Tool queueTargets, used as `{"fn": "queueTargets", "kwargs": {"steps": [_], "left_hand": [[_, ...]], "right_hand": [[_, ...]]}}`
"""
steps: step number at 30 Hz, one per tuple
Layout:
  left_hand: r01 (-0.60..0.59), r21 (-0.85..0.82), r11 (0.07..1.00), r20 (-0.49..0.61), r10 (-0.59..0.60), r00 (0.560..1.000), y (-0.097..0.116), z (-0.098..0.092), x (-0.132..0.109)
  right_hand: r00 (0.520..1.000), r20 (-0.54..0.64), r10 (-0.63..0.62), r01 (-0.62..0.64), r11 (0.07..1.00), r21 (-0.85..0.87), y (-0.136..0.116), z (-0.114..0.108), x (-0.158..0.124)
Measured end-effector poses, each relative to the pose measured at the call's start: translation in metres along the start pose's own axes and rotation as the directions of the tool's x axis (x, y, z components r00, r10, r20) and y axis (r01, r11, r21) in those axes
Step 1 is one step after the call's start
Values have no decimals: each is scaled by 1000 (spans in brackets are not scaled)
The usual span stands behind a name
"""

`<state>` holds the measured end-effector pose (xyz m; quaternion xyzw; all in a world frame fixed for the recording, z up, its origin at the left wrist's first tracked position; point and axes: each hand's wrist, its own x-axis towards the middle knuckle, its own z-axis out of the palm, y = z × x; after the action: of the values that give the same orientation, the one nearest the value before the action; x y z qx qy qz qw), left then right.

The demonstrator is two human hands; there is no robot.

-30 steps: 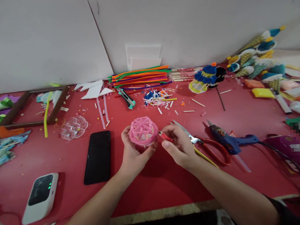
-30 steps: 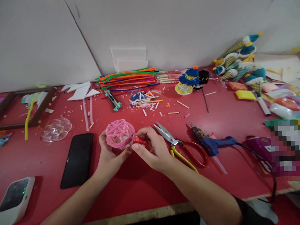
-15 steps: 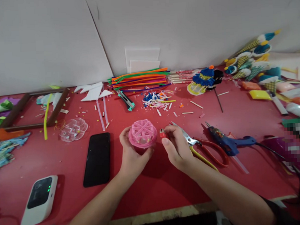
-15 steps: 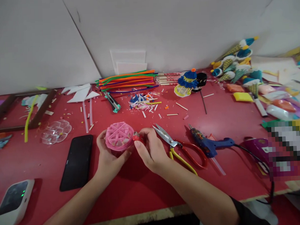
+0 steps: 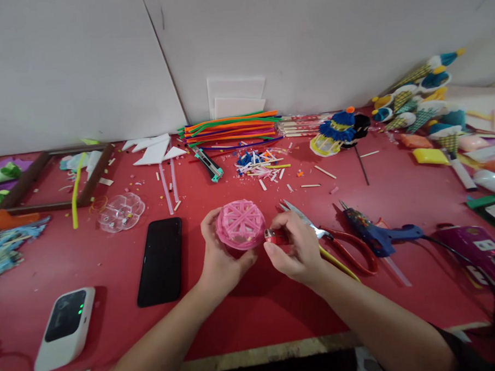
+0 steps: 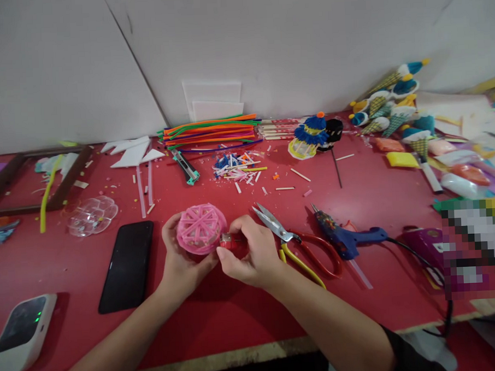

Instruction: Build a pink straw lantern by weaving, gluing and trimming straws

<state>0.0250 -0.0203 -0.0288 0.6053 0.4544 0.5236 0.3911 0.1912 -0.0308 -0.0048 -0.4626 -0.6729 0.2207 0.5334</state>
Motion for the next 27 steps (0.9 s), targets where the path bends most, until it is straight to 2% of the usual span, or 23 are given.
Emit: {"fn": "queueTargets", "kwargs": {"steps": [3,8,13,16,22,27], "left_hand": [[-1,21,1000,-11,2,1000,0,0,0],[-3,3,1000,-12,3,1000,-1,0,0],[59,6,998,-53,-59,997,2,0,2],[43,3,999,-56,-43,998,2,-1,2],[24,14,1000,-43,-24,999,-2,-2,1],[15,8,1000,-27,-14,1000,-2,-1,1]], "right_hand": [[1000,16,-25,25,1000,11,-1,0,-1],[999,23,28,-28,1000,4,0,2,-2],[995,95,42,-43,999,15,-4,1,-2],[991,123,44,-49,998,40,-5,1,-2],[992,8,128,-128,992,16,1,1,-1],[996,87,-13,12,1000,12,1,2,-3]]}}
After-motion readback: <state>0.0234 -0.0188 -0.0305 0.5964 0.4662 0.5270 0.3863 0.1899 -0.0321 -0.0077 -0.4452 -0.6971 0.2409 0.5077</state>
